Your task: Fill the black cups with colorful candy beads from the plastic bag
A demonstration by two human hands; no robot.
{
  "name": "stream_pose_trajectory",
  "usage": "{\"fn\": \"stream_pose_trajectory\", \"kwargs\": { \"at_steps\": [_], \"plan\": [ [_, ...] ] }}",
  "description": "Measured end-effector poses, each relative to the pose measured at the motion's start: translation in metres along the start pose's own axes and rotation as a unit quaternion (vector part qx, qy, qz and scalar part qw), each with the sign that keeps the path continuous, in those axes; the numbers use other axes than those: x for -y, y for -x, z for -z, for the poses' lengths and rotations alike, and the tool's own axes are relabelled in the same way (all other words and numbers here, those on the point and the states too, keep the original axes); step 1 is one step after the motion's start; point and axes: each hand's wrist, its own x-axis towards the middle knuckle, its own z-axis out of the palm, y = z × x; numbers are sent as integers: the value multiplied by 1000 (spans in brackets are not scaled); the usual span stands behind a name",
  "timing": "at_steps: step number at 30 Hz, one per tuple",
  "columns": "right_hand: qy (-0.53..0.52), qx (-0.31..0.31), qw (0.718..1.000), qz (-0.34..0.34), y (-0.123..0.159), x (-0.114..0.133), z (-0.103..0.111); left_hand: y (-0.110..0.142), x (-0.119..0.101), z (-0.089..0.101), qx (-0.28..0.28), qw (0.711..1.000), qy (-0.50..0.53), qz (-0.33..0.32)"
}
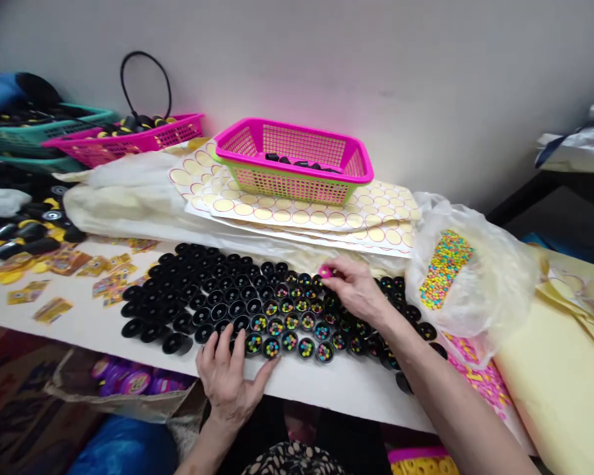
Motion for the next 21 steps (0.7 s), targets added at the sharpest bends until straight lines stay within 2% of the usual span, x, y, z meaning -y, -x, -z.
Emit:
{"fn": "stream_pose_trajectory", "kwargs": {
  "at_steps": [3, 8, 11, 14, 16, 18, 19, 21],
  "plan": [
    [159, 81, 982, 60, -32, 5, -31, 1, 0, 1, 3, 1000, 5, 1],
    [415, 154, 892, 88, -61, 17, -56, 2, 1, 1, 3, 1000, 17, 5],
    [492, 201, 841, 99, -67, 26, -65, 2, 1, 1, 2, 1000, 20, 9],
    [528, 225, 812, 106, -70, 29, -72, 3, 0, 1, 4, 1000, 22, 17],
    [532, 225, 808, 114, -71, 30, -74, 4, 0, 1, 5, 1000, 19, 19],
    [521, 212, 819, 112, -69, 30, -70, 4, 2, 0, 7, 1000, 13, 13],
    [506, 197, 833, 104, -67, 30, -65, 4, 3, -1, 6, 1000, 11, 7],
    [447, 145, 879, 79, -56, 27, -50, 4, 5, -2, 0, 1000, 9, -3]
  ]
}}
